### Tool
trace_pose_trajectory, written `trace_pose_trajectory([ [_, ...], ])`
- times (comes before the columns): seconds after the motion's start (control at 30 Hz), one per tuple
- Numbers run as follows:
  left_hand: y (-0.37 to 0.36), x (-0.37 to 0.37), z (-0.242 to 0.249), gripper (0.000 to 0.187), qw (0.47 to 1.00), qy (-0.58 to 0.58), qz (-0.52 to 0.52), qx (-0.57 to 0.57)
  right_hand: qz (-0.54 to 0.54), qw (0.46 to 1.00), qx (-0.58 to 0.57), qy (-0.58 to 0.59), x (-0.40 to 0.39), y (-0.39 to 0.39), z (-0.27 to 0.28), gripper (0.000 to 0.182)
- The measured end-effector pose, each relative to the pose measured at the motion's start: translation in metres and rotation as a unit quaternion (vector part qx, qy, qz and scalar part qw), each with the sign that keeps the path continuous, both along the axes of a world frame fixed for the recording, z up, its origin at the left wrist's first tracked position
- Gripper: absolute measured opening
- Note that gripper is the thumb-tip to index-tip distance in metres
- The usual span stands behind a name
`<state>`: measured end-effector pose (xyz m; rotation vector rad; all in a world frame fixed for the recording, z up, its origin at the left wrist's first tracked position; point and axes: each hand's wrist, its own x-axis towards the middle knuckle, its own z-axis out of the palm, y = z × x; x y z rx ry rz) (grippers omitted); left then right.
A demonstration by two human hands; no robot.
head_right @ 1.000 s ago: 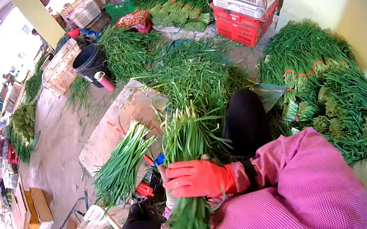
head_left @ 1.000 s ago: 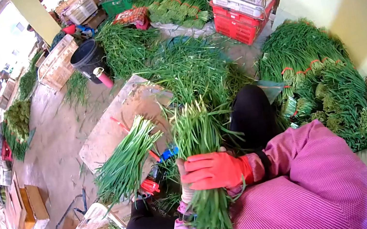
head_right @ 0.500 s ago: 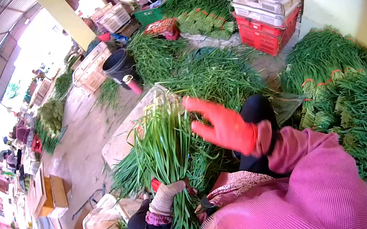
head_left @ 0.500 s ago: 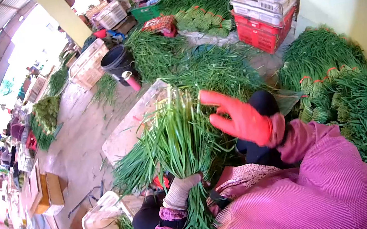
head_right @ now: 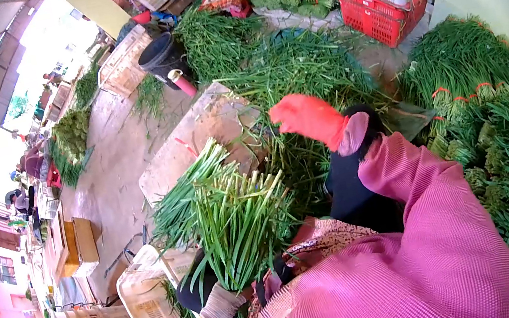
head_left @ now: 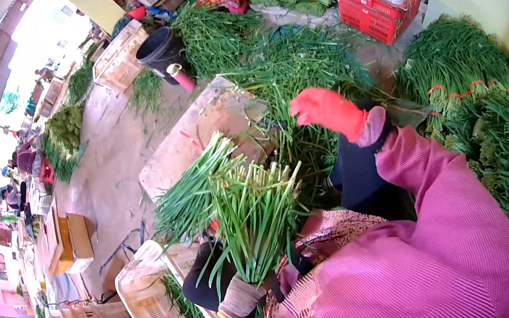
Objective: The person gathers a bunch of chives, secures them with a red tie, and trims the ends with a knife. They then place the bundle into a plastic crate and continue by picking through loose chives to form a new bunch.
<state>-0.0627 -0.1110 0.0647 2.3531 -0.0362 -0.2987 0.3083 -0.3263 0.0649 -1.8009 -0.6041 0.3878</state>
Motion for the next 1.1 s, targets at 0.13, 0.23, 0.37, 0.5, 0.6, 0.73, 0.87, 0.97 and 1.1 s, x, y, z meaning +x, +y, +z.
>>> trace_pose_trajectory([
  [0.13, -0.009, 0.010, 0.011, 0.036, 0.965, 0.190, 0.146, -0.106, 0.178, 0.919, -0.145, -0.322, -0.083, 0.029, 0.015, 0.055],
  [0.23, -0.009, 0.007, -0.008, 0.036, 0.973, 0.127, 0.138, -0.138, 0.178, 0.881, -0.190, -0.396, -0.094, 0.048, -0.025, 0.035],
  [0.37, -0.006, -0.008, -0.016, 0.034, 0.943, 0.166, 0.192, -0.216, -0.017, 0.918, -0.191, -0.348, -0.031, 0.044, -0.029, 0.027],
  [0.5, -0.008, -0.006, -0.005, 0.037, 0.954, 0.156, 0.161, -0.199, 0.006, 0.914, -0.093, -0.395, -0.036, 0.044, -0.005, 0.039],
  [0.6, -0.006, -0.002, -0.018, 0.043, 0.979, 0.099, 0.140, -0.115, 0.191, 0.916, -0.134, -0.326, -0.079, 0.061, -0.016, 0.060],
  [0.73, -0.003, -0.009, -0.038, 0.047, 0.986, 0.075, 0.149, -0.021, 0.167, 0.947, -0.143, -0.234, -0.106, 0.080, -0.038, 0.049],
  [0.87, -0.012, -0.006, -0.012, 0.036, 0.962, 0.145, 0.227, -0.032, 0.139, 0.945, -0.130, -0.266, -0.096, 0.084, -0.064, 0.033],
  [0.97, 0.003, -0.028, -0.050, 0.043, 0.951, 0.134, 0.260, -0.096, 0.046, 0.949, -0.151, -0.274, -0.057, 0.076, -0.063, 0.016],
  [1.1, -0.008, -0.023, -0.013, 0.051, 0.951, 0.104, 0.284, -0.067, -0.073, 0.997, -0.013, 0.035, 0.001, 0.048, -0.058, 0.025],
])
